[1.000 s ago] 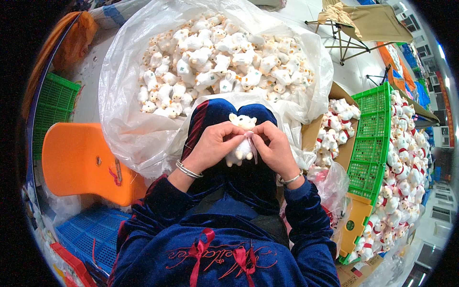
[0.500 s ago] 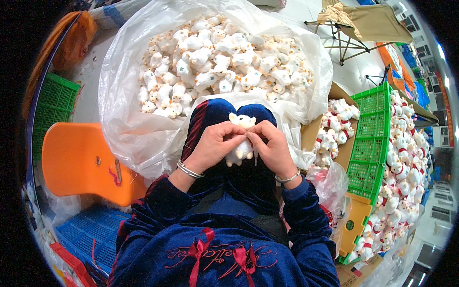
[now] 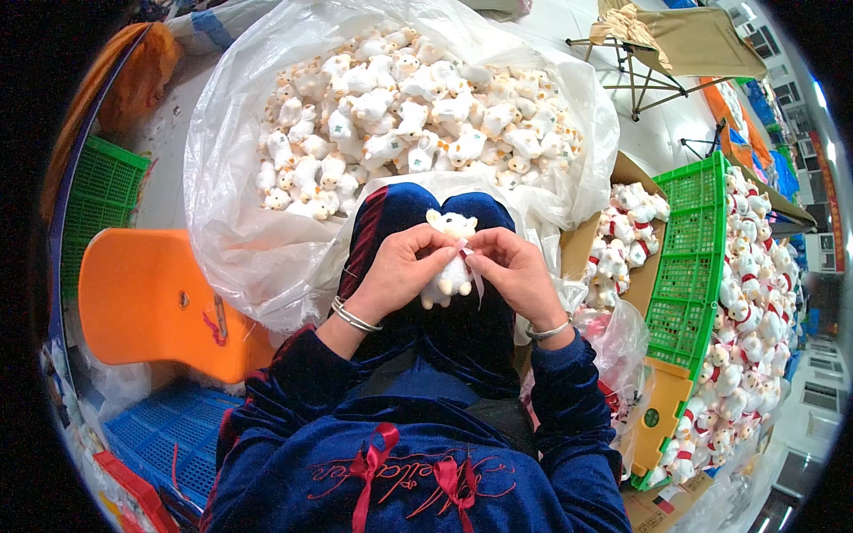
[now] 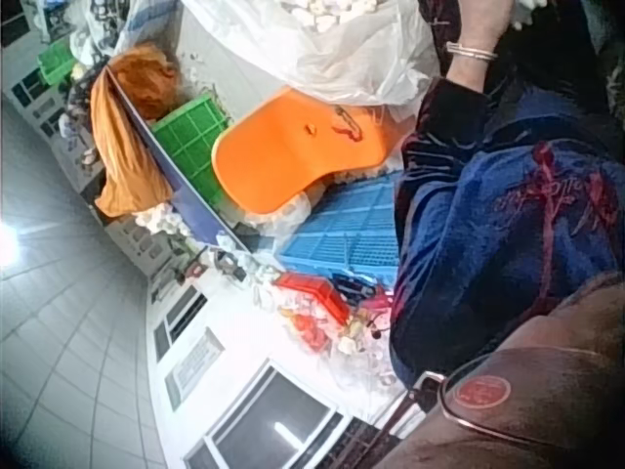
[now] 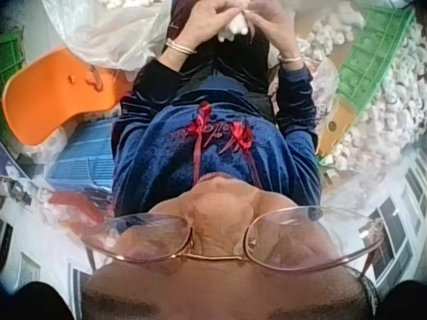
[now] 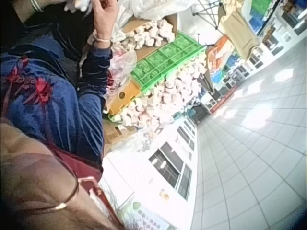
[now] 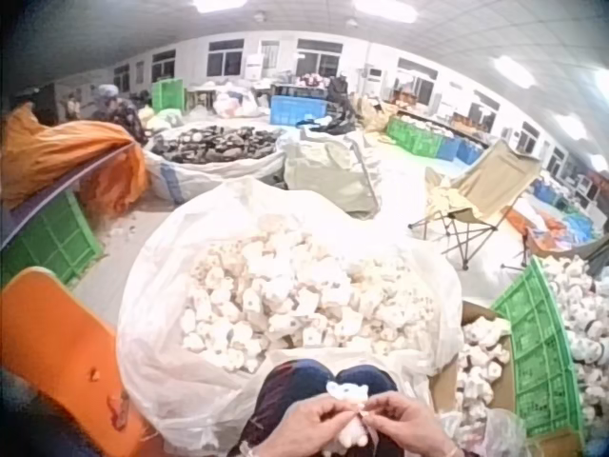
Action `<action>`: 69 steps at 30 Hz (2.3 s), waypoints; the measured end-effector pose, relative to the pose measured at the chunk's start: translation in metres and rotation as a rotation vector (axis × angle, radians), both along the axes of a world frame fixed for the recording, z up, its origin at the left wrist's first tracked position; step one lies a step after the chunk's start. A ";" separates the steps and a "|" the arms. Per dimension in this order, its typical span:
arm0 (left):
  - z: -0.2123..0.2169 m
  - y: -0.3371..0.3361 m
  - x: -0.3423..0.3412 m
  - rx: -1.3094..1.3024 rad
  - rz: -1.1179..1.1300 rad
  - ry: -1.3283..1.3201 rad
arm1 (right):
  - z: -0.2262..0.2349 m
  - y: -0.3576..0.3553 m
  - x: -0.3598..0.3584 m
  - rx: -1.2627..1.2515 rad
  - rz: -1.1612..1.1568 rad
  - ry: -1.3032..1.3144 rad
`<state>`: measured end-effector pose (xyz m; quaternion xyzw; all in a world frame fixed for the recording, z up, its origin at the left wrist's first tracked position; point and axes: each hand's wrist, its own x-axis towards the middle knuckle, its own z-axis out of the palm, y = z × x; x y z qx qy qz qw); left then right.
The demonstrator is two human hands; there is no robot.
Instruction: The person sits on the floor and ties red ribbons around the necks of small white plush toys. They pick up each toy, wrap the ribbon, and adjust it before placing the finished toy into a nearby green crate.
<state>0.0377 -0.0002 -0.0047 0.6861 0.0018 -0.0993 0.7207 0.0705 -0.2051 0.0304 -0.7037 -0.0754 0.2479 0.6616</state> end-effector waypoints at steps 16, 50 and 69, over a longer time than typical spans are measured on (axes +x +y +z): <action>-0.018 -0.037 -0.016 -0.055 0.296 -0.162 | 0.013 -0.003 0.008 -0.067 0.153 0.028; -0.020 -0.030 -0.014 -0.127 0.186 -0.111 | 0.013 -0.017 0.007 0.007 0.067 0.158; -0.021 -0.027 -0.010 -0.159 0.163 -0.103 | 0.014 -0.020 0.002 -0.125 0.061 0.076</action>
